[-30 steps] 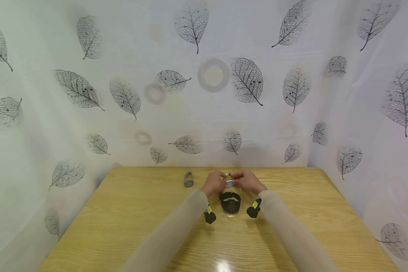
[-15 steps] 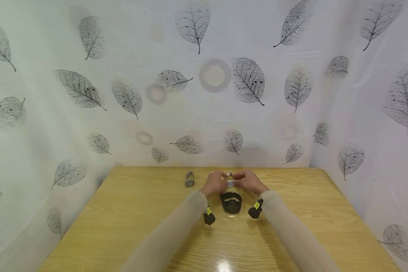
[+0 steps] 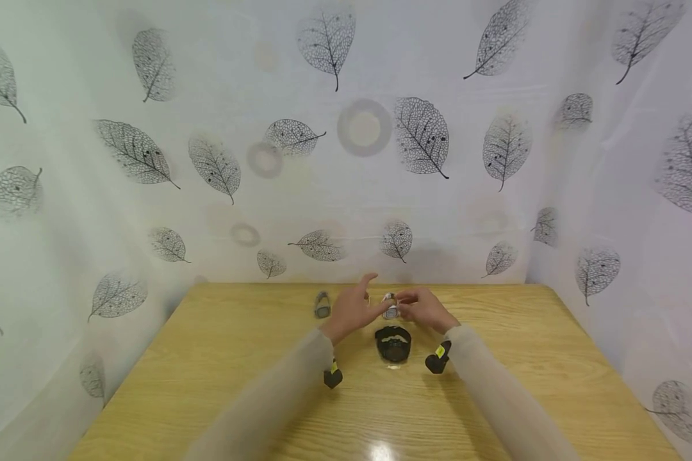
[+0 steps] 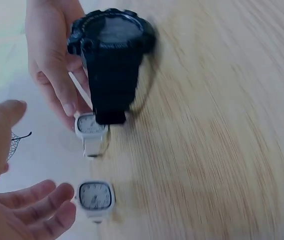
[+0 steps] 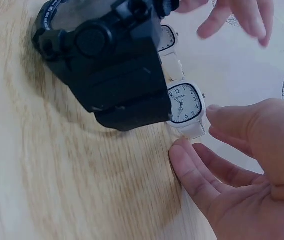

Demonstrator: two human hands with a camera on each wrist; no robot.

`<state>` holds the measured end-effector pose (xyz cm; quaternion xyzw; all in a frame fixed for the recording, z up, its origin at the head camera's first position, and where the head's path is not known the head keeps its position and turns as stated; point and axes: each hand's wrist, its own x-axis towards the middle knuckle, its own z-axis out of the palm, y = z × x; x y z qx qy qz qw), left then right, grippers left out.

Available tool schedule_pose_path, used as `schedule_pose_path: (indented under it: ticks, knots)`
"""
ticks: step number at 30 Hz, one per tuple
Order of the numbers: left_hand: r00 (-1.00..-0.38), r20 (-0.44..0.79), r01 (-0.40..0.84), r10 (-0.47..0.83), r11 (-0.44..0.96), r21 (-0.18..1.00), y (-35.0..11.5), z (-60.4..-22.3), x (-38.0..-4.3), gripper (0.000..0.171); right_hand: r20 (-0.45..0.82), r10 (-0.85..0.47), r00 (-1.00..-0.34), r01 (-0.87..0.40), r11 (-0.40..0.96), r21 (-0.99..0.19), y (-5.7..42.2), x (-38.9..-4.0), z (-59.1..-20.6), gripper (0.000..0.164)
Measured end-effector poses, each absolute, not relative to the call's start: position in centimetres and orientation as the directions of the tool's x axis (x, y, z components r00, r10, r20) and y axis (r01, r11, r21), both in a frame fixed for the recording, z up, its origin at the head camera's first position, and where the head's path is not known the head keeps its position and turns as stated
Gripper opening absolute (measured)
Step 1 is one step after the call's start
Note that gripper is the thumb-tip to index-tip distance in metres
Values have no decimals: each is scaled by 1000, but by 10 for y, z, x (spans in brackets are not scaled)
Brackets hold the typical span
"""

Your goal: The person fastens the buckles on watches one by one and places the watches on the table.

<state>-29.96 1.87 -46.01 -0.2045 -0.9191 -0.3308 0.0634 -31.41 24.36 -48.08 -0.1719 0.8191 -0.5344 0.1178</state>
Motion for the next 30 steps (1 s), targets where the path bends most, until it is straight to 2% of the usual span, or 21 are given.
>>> schedule_pose_path:
  ticks: [7, 11, 21, 30]
  knots:
    - [-865, 367, 466, 342, 820, 332, -6, -454, -293, 93, -41, -358, -933, -110, 391, -914, 242, -310, -475, 44]
    - [-844, 408, 468, 350, 851, 238, -24, -457, -289, 99, -53, -347, -937, -97, 400, -911, 240, -310, -475, 44]
    - [-823, 433, 479, 367, 858, 185, -69, -455, -275, 104, -47, -335, -941, -105, 423, -900, 239, -310, -477, 46]
    - [-847, 387, 464, 365, 862, 203, -109, -457, -258, 107, -31, -363, -931, -135, 423, -896, 245, -302, -479, 49]
